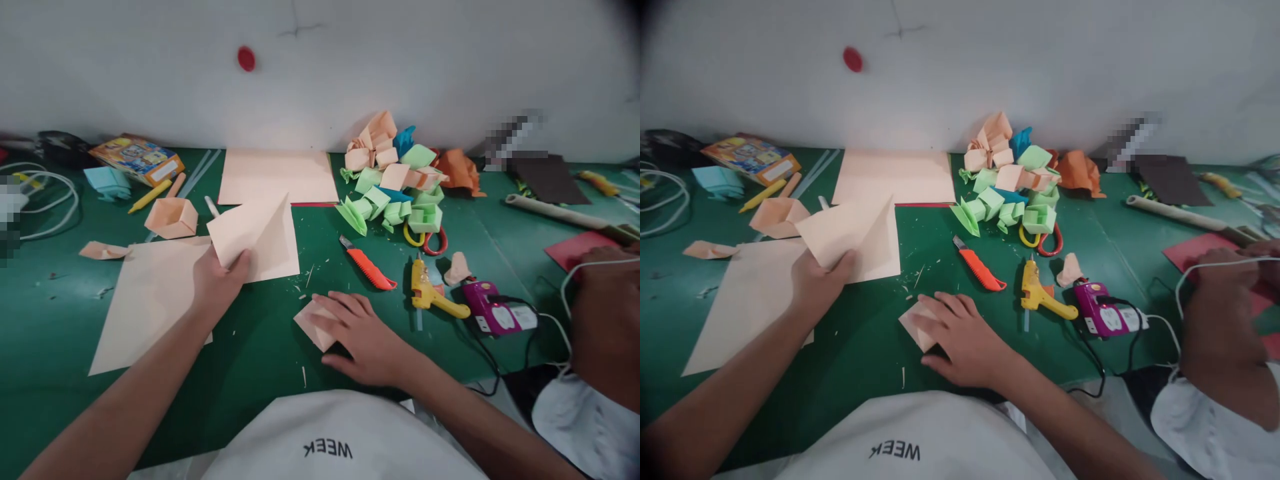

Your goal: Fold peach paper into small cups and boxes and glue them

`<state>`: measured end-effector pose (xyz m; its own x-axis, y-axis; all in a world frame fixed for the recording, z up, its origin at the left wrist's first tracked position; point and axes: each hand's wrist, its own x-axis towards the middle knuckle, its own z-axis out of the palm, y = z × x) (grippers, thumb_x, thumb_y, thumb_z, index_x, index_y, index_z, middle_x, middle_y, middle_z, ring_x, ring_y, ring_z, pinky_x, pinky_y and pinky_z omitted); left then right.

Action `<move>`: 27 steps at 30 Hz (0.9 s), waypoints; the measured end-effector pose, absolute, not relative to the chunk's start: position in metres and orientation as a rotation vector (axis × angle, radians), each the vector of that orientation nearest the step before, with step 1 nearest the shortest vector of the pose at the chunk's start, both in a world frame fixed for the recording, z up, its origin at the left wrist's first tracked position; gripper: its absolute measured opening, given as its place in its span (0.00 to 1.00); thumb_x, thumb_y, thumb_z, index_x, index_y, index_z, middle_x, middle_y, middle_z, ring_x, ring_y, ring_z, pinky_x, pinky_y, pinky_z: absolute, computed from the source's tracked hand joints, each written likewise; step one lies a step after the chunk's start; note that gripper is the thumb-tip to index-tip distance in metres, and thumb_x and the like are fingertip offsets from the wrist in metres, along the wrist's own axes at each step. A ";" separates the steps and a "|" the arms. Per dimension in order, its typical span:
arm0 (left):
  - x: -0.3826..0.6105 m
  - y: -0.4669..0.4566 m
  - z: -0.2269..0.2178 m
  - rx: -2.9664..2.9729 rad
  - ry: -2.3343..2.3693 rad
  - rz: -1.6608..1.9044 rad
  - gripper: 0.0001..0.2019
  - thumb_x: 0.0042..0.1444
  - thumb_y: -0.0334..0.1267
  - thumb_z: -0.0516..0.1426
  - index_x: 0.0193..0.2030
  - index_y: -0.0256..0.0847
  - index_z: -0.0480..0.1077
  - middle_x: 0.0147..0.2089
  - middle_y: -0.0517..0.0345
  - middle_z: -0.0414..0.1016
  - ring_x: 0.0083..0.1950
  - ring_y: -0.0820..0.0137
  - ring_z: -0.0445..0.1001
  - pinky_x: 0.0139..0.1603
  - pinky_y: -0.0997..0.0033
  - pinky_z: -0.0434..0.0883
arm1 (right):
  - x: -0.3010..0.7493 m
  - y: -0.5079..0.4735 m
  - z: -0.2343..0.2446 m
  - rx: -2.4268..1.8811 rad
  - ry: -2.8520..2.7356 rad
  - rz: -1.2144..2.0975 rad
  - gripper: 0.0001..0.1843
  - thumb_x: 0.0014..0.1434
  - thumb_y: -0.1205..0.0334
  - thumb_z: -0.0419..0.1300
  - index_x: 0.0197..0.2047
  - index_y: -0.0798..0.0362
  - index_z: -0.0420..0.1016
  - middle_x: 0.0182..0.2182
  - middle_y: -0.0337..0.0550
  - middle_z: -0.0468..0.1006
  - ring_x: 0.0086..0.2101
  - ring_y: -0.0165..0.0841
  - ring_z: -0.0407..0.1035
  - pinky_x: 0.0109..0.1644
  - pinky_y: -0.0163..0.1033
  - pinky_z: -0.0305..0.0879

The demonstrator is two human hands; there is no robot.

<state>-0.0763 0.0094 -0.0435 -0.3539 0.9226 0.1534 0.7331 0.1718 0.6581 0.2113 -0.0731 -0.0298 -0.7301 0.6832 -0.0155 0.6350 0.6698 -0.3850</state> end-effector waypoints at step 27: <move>-0.088 0.014 -0.048 1.547 2.117 1.035 0.25 0.54 0.51 0.60 0.53 0.36 0.76 0.48 0.42 0.83 0.50 0.50 0.81 0.44 0.59 0.78 | 0.122 0.011 -0.072 -1.299 -2.549 0.310 0.26 0.73 0.57 0.46 0.69 0.57 0.64 0.70 0.55 0.62 0.72 0.46 0.48 0.74 0.56 0.46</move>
